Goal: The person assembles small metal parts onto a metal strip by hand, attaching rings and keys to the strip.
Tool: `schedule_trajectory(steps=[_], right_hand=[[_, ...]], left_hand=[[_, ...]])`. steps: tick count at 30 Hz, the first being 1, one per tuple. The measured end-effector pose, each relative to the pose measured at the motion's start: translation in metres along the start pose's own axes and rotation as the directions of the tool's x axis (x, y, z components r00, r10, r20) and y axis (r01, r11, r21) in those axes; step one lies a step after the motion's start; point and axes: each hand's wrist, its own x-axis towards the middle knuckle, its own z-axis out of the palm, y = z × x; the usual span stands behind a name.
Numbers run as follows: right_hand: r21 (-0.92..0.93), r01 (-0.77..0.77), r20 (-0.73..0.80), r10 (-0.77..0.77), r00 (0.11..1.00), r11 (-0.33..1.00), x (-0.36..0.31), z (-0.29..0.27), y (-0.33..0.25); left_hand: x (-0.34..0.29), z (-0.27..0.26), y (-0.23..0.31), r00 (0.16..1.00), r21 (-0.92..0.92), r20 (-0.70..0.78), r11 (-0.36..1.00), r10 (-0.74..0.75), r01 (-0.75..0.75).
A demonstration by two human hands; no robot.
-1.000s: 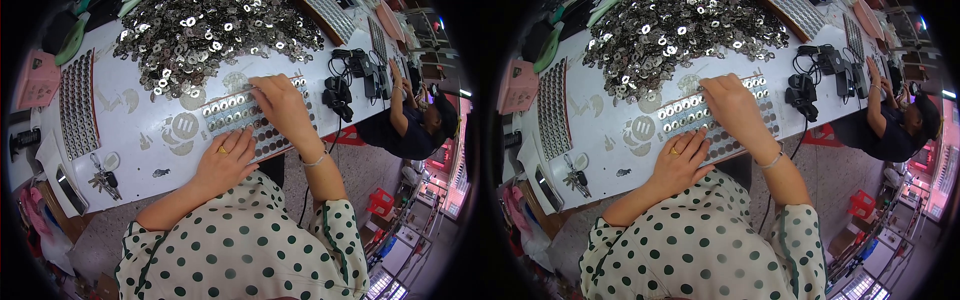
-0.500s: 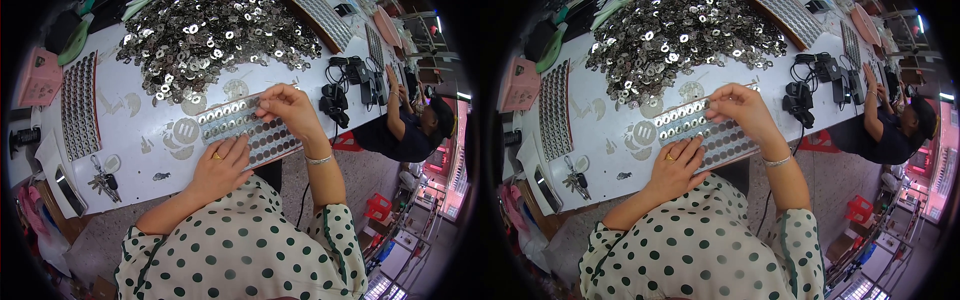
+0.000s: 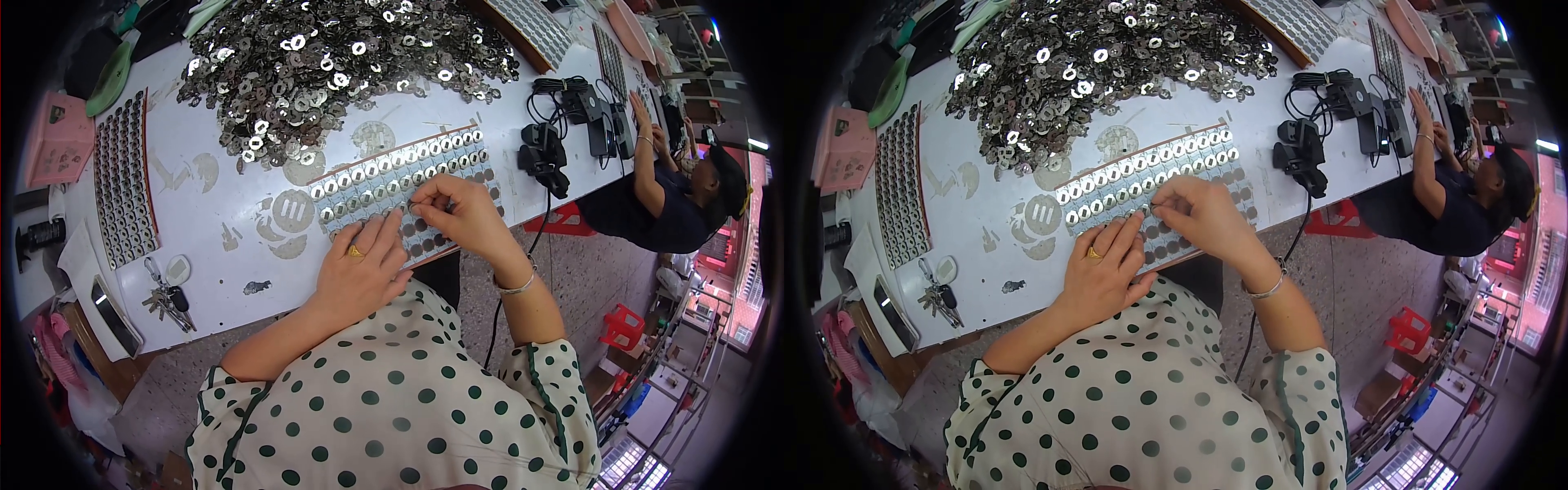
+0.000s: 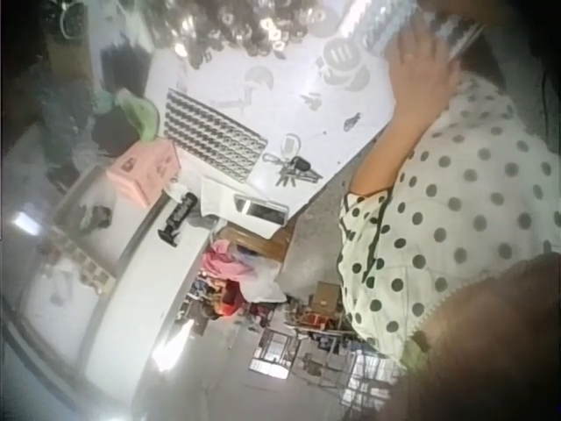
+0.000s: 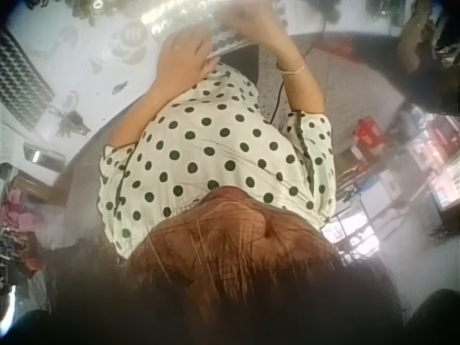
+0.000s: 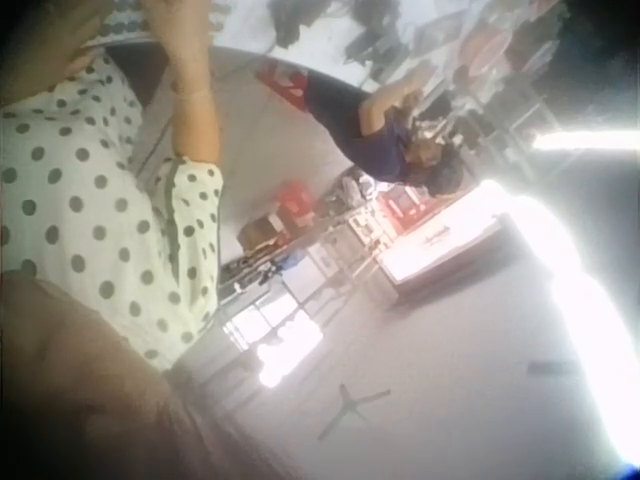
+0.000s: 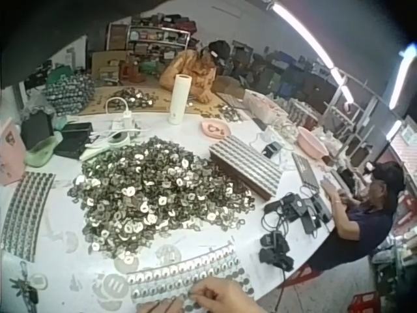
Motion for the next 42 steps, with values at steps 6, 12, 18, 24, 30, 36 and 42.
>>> schedule_trajectory(steps=[6,12,18,24,30,36,42], right_hand=[[-0.038,-0.03,-0.087,0.027,0.996,0.999,-0.003,0.003,-0.004],[-0.156,0.055,-0.03,-0.061,0.998,0.986,-0.004,0.001,-0.002],[-0.261,0.24,0.028,-0.242,0.97,0.935,0.03,-0.02,-0.005],[-0.363,0.221,-0.398,-0.365,0.842,0.905,0.107,-0.02,-0.002],[-0.473,0.228,-0.286,-0.394,0.874,0.851,0.116,-0.016,0.006],[0.495,0.16,-0.219,-0.056,0.974,0.854,0.08,-0.026,0.001],[0.59,0.06,-0.135,0.025,0.991,0.805,0.034,-0.024,-0.003]], left_hand=[[-0.002,0.0,0.0,1.0,0.033,-0.014,0.999,0.015,-0.015],[-0.004,0.001,0.0,1.0,0.038,0.004,0.999,0.021,-0.021],[-0.002,0.001,-0.003,1.0,0.01,-0.021,1.0,0.01,-0.01],[0.0,-0.003,-0.003,0.999,0.02,-0.027,0.999,0.034,-0.033],[-0.002,-0.001,-0.003,0.999,0.011,-0.04,1.0,0.026,-0.025],[-0.002,-0.004,-0.005,0.999,-0.018,-0.029,0.999,0.027,-0.027],[0.004,-0.015,-0.006,0.999,-0.045,0.028,0.999,0.019,-0.017]])
